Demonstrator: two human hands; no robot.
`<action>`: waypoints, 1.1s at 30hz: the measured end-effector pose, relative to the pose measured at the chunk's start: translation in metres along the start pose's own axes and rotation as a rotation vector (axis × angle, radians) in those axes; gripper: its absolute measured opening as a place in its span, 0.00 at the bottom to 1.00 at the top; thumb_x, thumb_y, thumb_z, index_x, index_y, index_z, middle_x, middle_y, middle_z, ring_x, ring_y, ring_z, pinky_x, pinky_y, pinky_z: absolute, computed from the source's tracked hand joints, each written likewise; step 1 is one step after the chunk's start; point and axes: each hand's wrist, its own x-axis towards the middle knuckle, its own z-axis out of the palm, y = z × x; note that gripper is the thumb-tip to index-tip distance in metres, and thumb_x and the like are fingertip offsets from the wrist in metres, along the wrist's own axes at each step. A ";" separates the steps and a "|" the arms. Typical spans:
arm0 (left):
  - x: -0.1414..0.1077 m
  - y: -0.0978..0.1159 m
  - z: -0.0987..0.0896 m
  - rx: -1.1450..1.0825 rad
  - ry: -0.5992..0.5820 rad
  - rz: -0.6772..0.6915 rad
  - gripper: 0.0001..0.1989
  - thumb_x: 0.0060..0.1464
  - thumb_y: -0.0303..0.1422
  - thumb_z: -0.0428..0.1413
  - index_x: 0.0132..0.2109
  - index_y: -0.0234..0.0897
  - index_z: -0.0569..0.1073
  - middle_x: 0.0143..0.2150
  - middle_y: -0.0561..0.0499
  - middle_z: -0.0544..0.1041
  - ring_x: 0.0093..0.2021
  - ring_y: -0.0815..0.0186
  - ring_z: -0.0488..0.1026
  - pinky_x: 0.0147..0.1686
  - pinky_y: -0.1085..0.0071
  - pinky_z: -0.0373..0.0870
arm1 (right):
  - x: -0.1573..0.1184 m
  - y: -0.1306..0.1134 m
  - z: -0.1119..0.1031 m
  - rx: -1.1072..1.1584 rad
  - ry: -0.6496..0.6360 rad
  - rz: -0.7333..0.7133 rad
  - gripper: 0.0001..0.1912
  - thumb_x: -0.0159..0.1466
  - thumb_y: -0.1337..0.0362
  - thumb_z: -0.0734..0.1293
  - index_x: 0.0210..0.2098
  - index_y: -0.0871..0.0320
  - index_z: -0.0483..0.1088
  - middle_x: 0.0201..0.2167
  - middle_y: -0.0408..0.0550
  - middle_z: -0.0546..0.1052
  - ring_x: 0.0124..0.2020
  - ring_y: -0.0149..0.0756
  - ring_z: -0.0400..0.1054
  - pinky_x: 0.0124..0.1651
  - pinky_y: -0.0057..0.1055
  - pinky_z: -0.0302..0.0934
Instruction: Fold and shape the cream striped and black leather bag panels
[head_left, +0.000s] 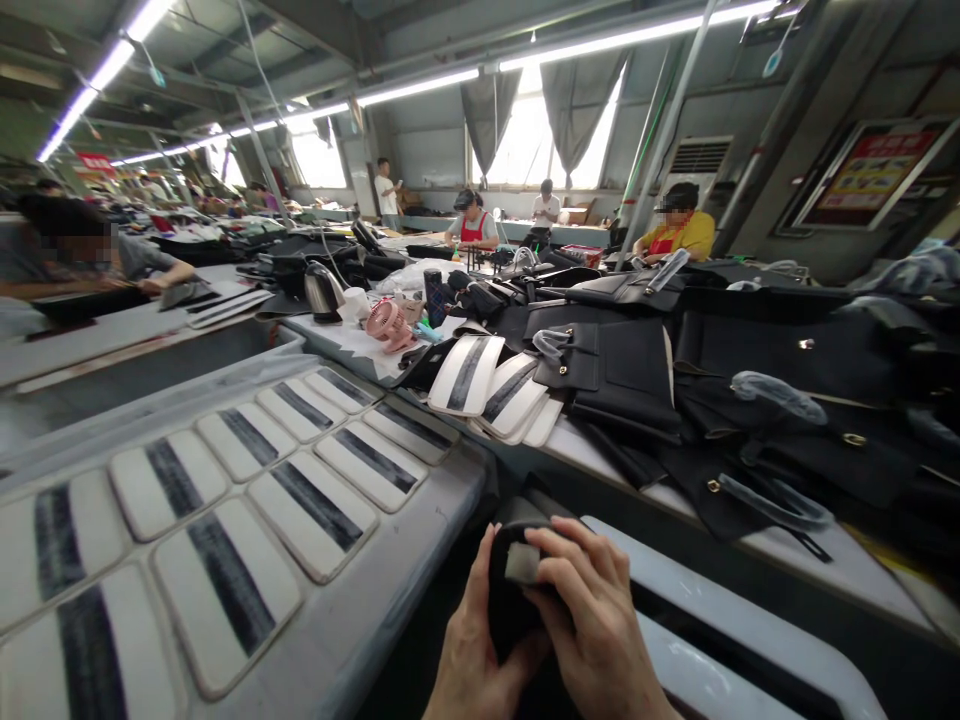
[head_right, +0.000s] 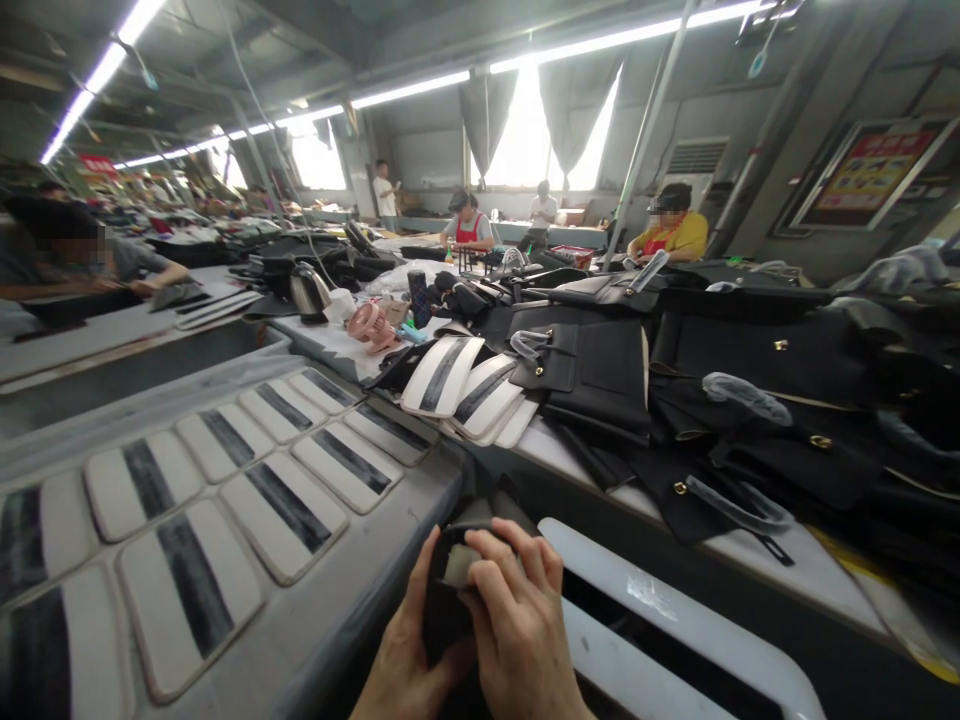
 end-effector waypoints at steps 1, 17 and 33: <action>0.000 -0.002 0.000 0.008 0.002 0.008 0.44 0.55 0.38 0.60 0.71 0.47 0.43 0.70 0.45 0.59 0.68 0.55 0.58 0.64 0.57 0.61 | -0.003 -0.003 0.000 0.020 -0.019 -0.038 0.11 0.64 0.75 0.60 0.39 0.52 0.65 0.48 0.44 0.77 0.55 0.42 0.67 0.57 0.42 0.51; 0.001 -0.005 -0.005 -0.036 -0.087 -0.008 0.37 0.64 0.39 0.51 0.71 0.45 0.39 0.71 0.47 0.56 0.69 0.61 0.55 0.66 0.61 0.58 | 0.007 0.000 -0.010 0.122 -0.020 -0.135 0.09 0.67 0.76 0.60 0.38 0.55 0.64 0.43 0.41 0.80 0.59 0.36 0.65 0.64 0.38 0.44; 0.007 0.006 0.002 0.228 0.032 0.052 0.22 0.67 0.38 0.45 0.65 0.38 0.60 0.61 0.45 0.72 0.61 0.63 0.69 0.56 0.68 0.69 | 0.023 0.014 0.009 0.200 -0.062 0.121 0.10 0.65 0.75 0.64 0.37 0.51 0.66 0.51 0.38 0.77 0.60 0.39 0.65 0.65 0.51 0.47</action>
